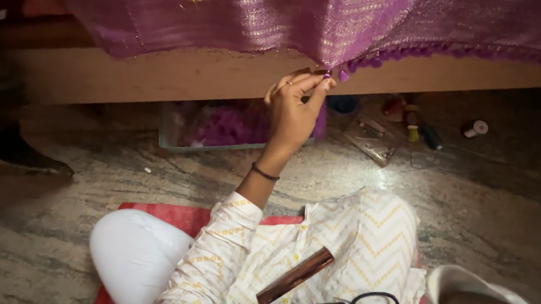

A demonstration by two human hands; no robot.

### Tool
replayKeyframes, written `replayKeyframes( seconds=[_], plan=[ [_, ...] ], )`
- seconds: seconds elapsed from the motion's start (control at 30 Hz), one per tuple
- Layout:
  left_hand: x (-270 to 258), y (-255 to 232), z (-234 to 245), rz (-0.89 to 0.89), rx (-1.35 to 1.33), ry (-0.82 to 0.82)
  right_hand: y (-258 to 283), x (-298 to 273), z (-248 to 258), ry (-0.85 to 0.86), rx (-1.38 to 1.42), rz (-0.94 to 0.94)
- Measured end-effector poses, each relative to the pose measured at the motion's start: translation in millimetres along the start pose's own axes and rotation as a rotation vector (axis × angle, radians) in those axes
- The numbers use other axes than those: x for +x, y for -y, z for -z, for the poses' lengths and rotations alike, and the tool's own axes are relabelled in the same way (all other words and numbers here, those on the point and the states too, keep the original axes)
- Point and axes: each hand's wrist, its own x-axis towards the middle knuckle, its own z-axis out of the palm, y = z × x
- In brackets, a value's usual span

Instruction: Sewing and cutting purple tassels onto the edge of a pink fabric garment.

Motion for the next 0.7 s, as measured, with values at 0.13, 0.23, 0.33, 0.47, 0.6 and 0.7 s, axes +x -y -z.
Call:
replayKeyframes(
  seconds=[0.13, 0.23, 0.33, 0.47, 0.6, 0.7],
  plan=[
    [3.4, -1.0, 4.3, -0.042, 0.003, -0.031, -7.1, 5.4, -2.6, -0.002, 0.045, -0.124],
    [13.0, -12.4, 17.4, 0.067, 0.024, 0.061, -15.7, 8.7, -5.9, -0.009, 0.081, -0.212],
    [18.8, -3.2, 21.1, 0.260, -0.275, 0.241, -24.5, 13.7, -11.8, -0.024, 0.118, -0.293],
    [25.4, 20.3, 15.0, 0.378, -0.787, 0.390, -127.9, 30.8, -4.7, -0.032, -0.030, -0.504],
    [33.3, 18.9, 21.2, 0.408, -0.938, 0.519, -183.8, 28.1, -2.6, -0.037, -0.154, -0.537],
    [31.1, 29.5, 13.4, 0.407, -0.933, 0.527, -189.9, 27.9, -7.5, -0.045, -0.423, -0.394]
  ],
)
